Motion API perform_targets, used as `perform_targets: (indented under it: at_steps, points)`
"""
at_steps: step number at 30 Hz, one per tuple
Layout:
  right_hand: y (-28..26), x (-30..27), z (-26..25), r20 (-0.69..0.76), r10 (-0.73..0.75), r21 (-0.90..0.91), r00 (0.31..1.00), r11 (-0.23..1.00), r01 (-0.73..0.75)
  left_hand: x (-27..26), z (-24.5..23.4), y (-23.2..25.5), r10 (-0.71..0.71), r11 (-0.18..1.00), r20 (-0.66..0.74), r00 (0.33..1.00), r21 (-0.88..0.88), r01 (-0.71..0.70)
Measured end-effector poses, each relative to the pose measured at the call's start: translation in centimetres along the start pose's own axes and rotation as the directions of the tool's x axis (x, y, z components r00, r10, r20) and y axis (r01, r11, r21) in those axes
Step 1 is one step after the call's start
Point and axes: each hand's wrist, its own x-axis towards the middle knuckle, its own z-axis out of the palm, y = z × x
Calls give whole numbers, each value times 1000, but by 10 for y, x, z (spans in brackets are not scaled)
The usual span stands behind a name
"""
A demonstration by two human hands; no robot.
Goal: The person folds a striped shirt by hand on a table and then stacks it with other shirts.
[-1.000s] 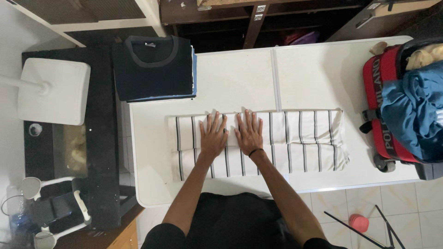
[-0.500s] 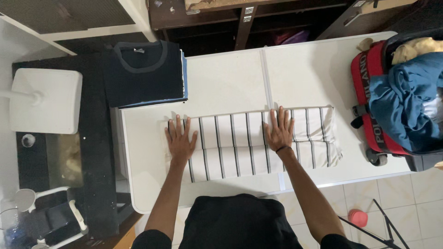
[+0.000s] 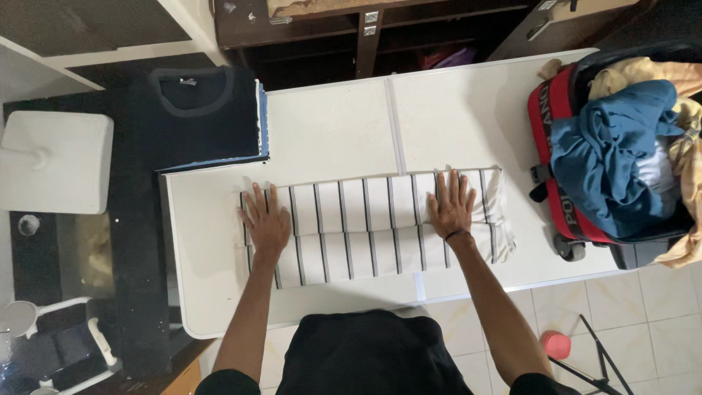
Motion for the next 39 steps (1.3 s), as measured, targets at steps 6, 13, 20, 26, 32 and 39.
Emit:
perform_targets:
  at_steps: [6, 13, 20, 26, 32, 39]
  points:
    - [-7, 3, 10, -67, -186, 33, 980, 981, 189, -8, 21, 120, 251, 952, -118, 961, -152, -267]
    - [7, 15, 3, 4, -229, 97, 973, 969, 228, -20, 50, 284, 410, 892, 49, 911, -229, -389]
    - [69, 25, -19, -47, -180, 19, 982, 983, 181, -22, 55, 300, 343, 927, -103, 934, -121, -354]
    - [111, 28, -21, -117, -97, 6, 988, 995, 98, -22, 59, 301, 328, 943, 2, 945, -49, -328]
    - [112, 29, -18, -99, -53, 18, 994, 998, 55, -24, 60, 303, 307, 951, 33, 951, -41, -306]
    - [69, 14, -8, 0, -256, -48, 967, 966, 256, -27, 60, 303, 328, 942, -79, 941, -56, -332]
